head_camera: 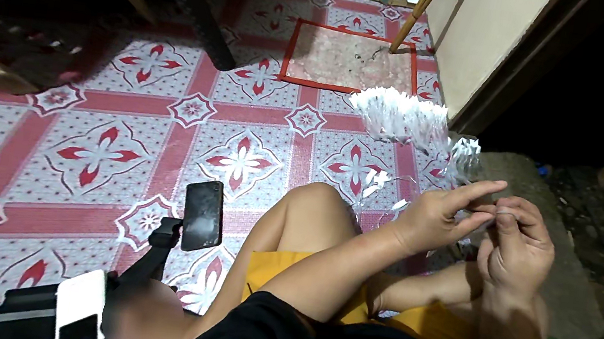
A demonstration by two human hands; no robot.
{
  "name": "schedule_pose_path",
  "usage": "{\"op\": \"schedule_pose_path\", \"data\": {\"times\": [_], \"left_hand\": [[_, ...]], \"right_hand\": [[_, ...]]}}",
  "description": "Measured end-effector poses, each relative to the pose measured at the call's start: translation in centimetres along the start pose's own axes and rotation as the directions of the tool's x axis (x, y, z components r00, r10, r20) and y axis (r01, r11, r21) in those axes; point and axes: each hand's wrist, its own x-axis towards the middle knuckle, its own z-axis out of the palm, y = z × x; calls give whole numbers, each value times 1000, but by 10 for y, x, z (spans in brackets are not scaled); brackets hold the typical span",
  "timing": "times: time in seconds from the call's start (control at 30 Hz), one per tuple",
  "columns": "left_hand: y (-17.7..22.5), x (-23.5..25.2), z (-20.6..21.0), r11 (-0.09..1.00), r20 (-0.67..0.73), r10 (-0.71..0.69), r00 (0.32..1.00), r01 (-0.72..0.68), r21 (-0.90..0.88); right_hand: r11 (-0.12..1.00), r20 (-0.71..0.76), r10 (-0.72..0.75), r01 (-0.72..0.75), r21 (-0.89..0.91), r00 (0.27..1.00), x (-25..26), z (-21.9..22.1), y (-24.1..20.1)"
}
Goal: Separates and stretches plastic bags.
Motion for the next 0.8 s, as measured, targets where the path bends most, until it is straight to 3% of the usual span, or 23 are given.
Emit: {"op": "schedule_pose_path", "data": {"times": [0.4, 0.6, 0.8], "left_hand": [[-8, -6, 4, 985, 18, 5, 1000, -8, 173], [-19, -11, 3, 984, 55, 7, 998, -17, 176], [-21, -11, 3, 994, 9, 26, 1000, -27, 102]], "right_hand": [[996, -77, -44, 38, -86, 996, 3, 23, -10], [979, -33, 203, -203, -16, 979, -2, 22, -12], [990, 4, 139, -139, -12, 990, -1, 8, -3]]}}
